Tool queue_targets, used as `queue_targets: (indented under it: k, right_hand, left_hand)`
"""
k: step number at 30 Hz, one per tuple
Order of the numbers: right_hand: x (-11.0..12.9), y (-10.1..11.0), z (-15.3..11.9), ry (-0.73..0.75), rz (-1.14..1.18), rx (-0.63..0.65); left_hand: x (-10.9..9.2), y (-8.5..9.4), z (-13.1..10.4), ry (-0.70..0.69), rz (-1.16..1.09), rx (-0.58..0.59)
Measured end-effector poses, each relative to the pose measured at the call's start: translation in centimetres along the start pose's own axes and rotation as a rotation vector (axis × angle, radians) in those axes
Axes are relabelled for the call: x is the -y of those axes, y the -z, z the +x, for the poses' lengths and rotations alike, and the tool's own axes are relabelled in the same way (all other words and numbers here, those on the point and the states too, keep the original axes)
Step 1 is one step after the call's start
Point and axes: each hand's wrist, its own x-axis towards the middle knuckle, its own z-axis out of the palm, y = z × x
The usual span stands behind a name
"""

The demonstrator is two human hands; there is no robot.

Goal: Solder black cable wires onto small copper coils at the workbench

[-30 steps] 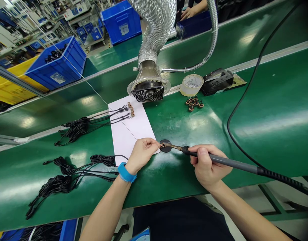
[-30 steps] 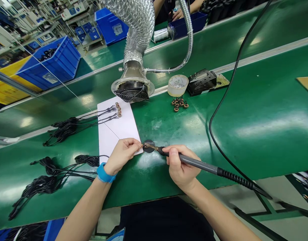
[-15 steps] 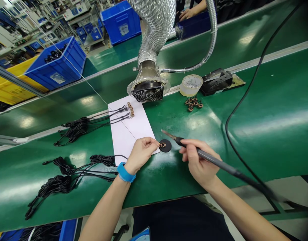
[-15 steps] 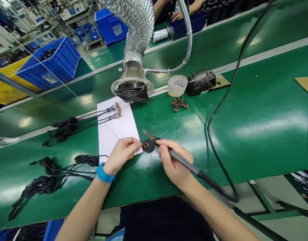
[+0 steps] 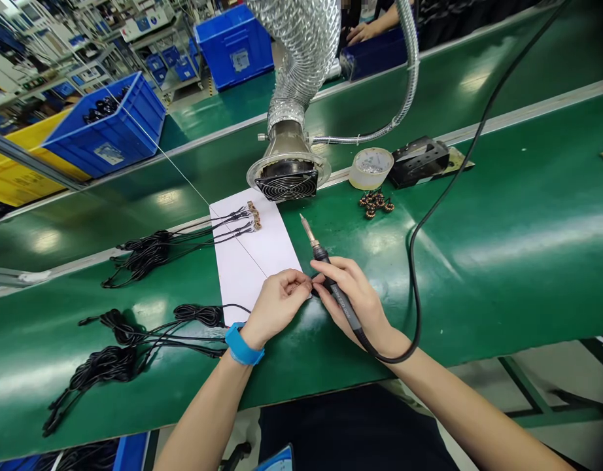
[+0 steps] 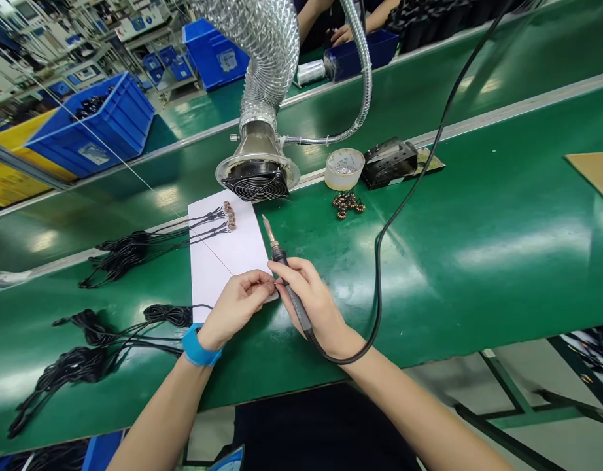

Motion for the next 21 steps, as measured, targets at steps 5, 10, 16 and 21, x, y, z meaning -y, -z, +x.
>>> queue_targets:
  k: [5, 10, 16, 21]
  right_hand:
    - [-0.11, -0.17, -0.12, 0.007, -0.03, 0.026]
    - [-0.04, -0.14, -0.26, 0.002, -0.029, -0.02]
    - [0.04, -0.29, -0.61, -0.025, -0.031, -0.056]
    - [0.18, -0.28, -0.68, -0.025, -0.024, -0.056]
  left_hand:
    - [0.3, 0.32, -0.11, -0.071, 0.111, 0.022]
    - [-0.17, 0.51, -0.14, -0.058, 0.194, 0.001]
    - [-0.18, 0.05, -0.02, 0.085, -0.035, 0.054]
    - [-0.03, -0.05, 0.12, 0.119, -0.116, 0.058]
